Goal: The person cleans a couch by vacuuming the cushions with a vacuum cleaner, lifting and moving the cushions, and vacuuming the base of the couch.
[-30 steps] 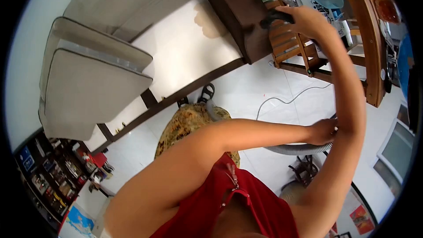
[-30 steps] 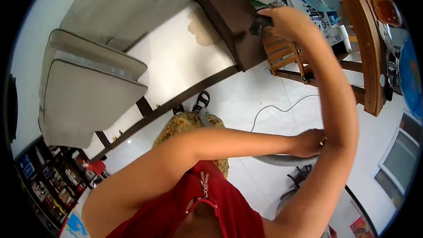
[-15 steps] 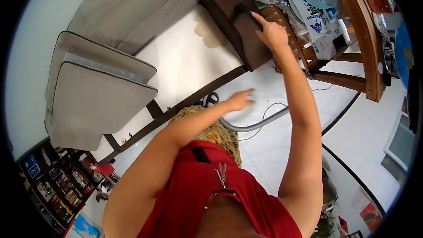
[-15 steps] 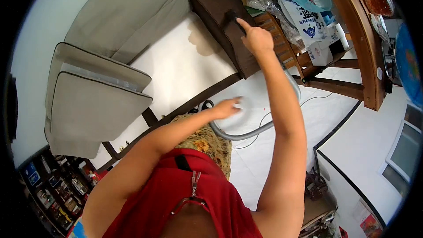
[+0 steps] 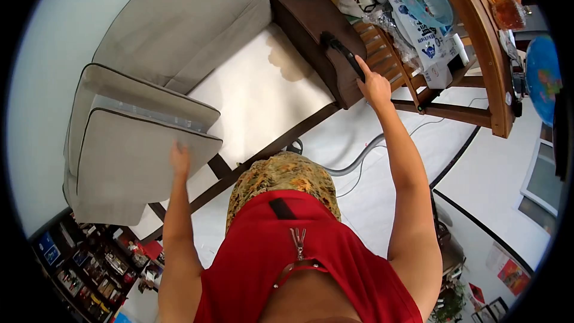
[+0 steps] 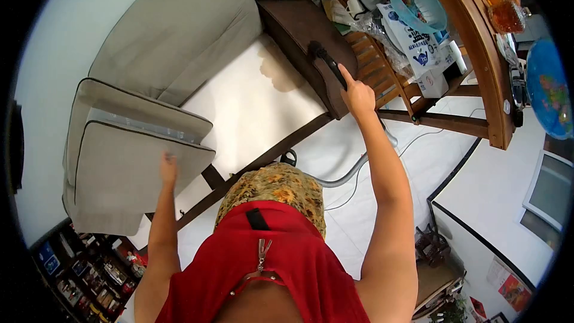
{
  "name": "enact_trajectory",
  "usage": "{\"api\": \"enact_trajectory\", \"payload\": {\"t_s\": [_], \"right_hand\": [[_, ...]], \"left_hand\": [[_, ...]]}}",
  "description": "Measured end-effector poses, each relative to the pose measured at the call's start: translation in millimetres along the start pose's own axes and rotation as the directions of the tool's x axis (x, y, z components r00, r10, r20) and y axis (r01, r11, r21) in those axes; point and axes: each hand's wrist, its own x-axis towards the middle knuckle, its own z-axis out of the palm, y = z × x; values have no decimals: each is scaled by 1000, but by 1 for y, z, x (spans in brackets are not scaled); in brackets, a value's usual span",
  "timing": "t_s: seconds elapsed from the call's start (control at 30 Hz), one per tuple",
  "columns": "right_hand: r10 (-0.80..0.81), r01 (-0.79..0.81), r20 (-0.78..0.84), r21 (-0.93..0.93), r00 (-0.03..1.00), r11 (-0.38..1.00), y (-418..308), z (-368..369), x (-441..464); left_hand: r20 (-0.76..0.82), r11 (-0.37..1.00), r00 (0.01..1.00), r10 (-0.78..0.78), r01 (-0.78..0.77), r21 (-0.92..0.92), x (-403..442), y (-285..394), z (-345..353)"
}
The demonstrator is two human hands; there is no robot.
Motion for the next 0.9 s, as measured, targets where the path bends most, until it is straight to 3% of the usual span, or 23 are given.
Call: {"api": "enact_trajectory", "payload": {"t_s": [0.07, 0.13, 0.2, 0.3, 0.4, 0.5, 0.53, 0.67, 0.77, 0.8, 0.9], "right_hand": [[12, -12, 5, 2, 1000, 1000, -8, -8, 0], [-28, 29, -45, 17, 999, 999, -35, -30, 18], [-42, 45, -66, 46, 997, 998, -70, -50, 50], [-86, 89, -55, 46, 995, 995, -110, -48, 113], [-95, 98, -116, 19, 989, 995, -136, -29, 157], [-65, 64, -14, -55, 998, 996, -134, -1, 185], [-47, 48, 23, -41, 999, 998, -125, 10, 186], [21, -20, -23, 32, 1000, 999, -94, 7, 140], [134, -134, 43, -9, 990, 991, -73, -7, 94], [152, -151, 62, -19, 986, 988, -68, -14, 79], [136, -131, 101, -59, 985, 990, -65, -32, 54]], "left_hand": [[-218, 962, 957, 189, -137, 235, 25, -4, -53], [-388, 883, 846, 365, -182, 433, 42, 28, -114], [-429, 799, 750, 504, -215, 561, 64, 50, -160], [-428, 685, 689, 585, -139, 715, 86, 76, -202], [-445, 617, 551, 706, -169, 769, 111, 90, -235], [-467, 609, 522, 714, -134, 781, 137, 102, -265], [-481, 613, 472, 739, -173, 771, 148, 106, -274], [-471, 650, 649, 598, -48, 759, 210, 84, -306], [-421, 710, 777, 469, -48, 703, 246, 66, -318], [-351, 724, 811, 467, -123, 679, 256, 59, -323], [-288, 799, 893, 346, -120, 589, 276, 41, -316]]}}
